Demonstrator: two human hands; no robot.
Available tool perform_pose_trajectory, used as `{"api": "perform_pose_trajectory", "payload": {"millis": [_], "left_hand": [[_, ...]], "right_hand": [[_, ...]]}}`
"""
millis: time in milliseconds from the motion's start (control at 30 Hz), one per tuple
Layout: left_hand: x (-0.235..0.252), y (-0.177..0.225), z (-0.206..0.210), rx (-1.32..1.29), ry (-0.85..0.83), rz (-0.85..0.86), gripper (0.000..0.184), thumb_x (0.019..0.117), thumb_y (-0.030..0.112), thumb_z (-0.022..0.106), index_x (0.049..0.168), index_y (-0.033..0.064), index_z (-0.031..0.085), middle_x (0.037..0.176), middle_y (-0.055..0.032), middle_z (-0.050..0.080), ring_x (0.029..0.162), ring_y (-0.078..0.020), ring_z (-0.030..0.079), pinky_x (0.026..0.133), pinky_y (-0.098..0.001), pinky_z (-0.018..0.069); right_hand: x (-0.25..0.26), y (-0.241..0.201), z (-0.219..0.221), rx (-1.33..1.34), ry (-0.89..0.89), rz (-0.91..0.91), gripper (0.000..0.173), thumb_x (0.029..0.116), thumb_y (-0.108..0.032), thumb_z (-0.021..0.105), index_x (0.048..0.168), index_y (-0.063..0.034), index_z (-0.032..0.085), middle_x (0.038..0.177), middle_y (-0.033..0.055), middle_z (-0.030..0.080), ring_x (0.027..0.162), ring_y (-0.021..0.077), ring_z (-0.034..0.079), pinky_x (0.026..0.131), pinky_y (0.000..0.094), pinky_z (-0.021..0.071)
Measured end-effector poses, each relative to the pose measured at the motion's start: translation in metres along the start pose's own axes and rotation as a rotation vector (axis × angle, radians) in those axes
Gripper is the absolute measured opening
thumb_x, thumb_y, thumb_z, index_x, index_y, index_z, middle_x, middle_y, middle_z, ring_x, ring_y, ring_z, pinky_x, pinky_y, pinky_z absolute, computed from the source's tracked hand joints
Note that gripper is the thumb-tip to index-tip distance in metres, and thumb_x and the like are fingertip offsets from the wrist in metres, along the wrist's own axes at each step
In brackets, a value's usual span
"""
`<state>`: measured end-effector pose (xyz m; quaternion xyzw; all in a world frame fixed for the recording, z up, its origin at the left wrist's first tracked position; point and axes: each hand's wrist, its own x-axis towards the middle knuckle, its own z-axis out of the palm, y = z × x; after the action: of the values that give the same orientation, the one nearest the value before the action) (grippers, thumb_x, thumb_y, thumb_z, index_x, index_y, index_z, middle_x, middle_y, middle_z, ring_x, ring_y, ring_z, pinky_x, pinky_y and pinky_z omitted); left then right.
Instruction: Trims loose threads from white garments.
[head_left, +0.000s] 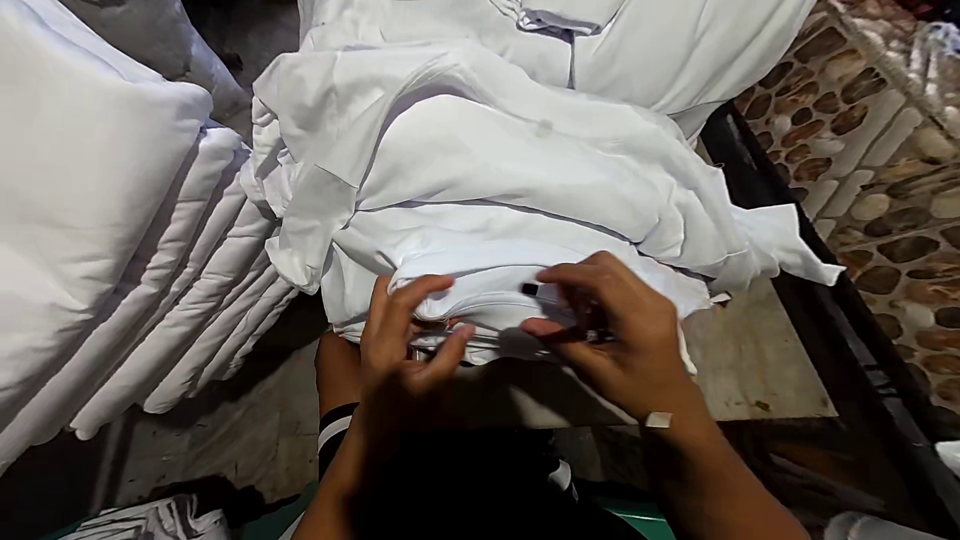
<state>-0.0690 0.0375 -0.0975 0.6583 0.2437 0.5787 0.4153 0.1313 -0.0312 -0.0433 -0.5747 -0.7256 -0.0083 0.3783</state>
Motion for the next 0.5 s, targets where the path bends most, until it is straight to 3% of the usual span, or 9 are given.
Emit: {"api": "perform_pose_trajectory", "payload": {"millis": [67,133,167,233,300,433,500], "left_hand": [[0.001,-0.008,-0.001,0.149,0.051,0.106,0.013,0.0868,0.011,0.077,0.099,0.0066,0.074,0.096,-0.0021,0.057,0.085,0.0007,0.059,0.074,-0.013,0.0535],[0.0,-0.005,-0.007,-0.042,0.029,0.041,0.005,0.0919,0.019,0.074,0.09,0.0142,0.075,0.095,0.0069,0.058,0.084,0.0062,0.057,0.073,-0.0088,0.0517],[-0.001,0.0,-0.011,-0.199,-0.013,-0.023,0.007,0.0945,0.026,0.072,0.09,0.0209,0.074,0.102,0.0126,0.06,0.089,0.0076,0.06,0.075,-0.0106,0.055],[-0.003,0.005,-0.016,-0.472,-0.084,-0.109,0.007,0.0949,0.031,0.071,0.094,0.0252,0.075,0.117,0.0137,0.064,0.103,0.0005,0.066,0.085,-0.0231,0.0616],[-0.004,0.007,-0.016,-0.577,-0.1,-0.133,0.01,0.0954,0.034,0.07,0.094,0.0252,0.075,0.124,0.0128,0.063,0.112,-0.0032,0.064,0.093,-0.0275,0.0594],[-0.005,0.008,-0.002,-0.53,-0.029,-0.119,0.006,0.0924,0.034,0.074,0.092,0.0286,0.071,0.116,0.0164,0.062,0.109,0.0009,0.062,0.092,-0.0224,0.0572],[-0.004,0.006,0.005,-0.333,0.012,-0.111,0.027,0.0836,0.025,0.083,0.1,0.0278,0.061,0.11,0.0156,0.059,0.101,0.0038,0.063,0.087,-0.0202,0.0588]], "right_hand": [[0.012,-0.011,0.013,-0.024,-0.036,-0.032,0.041,0.092,-0.035,0.07,0.112,0.0008,0.066,0.079,0.0073,0.057,0.06,0.0083,0.047,0.052,0.0192,0.0361],[0.019,-0.015,0.017,-0.039,-0.094,-0.049,0.044,0.0946,-0.042,0.065,0.108,0.0,0.063,0.08,0.0072,0.057,0.058,0.0095,0.048,0.049,0.0215,0.037],[0.02,-0.013,0.016,-0.022,-0.123,-0.053,0.044,0.097,-0.043,0.062,0.107,-0.0004,0.062,0.081,0.0069,0.058,0.059,0.0091,0.049,0.051,0.0213,0.0385],[0.017,-0.006,0.012,0.026,-0.151,-0.07,0.04,0.1023,-0.04,0.056,0.106,-0.0006,0.06,0.081,0.0066,0.058,0.065,0.0069,0.052,0.056,0.0188,0.0416],[0.014,-0.002,0.01,0.03,-0.144,-0.099,0.036,0.1041,-0.037,0.054,0.104,-0.0006,0.059,0.078,0.0062,0.058,0.066,0.0068,0.053,0.059,0.018,0.042],[0.011,-0.003,0.014,-0.018,-0.098,-0.124,0.034,0.1026,-0.032,0.057,0.1,0.0015,0.063,0.072,0.0068,0.06,0.061,0.0094,0.053,0.057,0.0211,0.043],[0.013,-0.003,0.011,0.061,-0.083,-0.073,0.032,0.1011,-0.028,0.06,0.104,0.0038,0.061,0.074,0.0048,0.058,0.064,0.0012,0.05,0.061,0.012,0.0419]]}}
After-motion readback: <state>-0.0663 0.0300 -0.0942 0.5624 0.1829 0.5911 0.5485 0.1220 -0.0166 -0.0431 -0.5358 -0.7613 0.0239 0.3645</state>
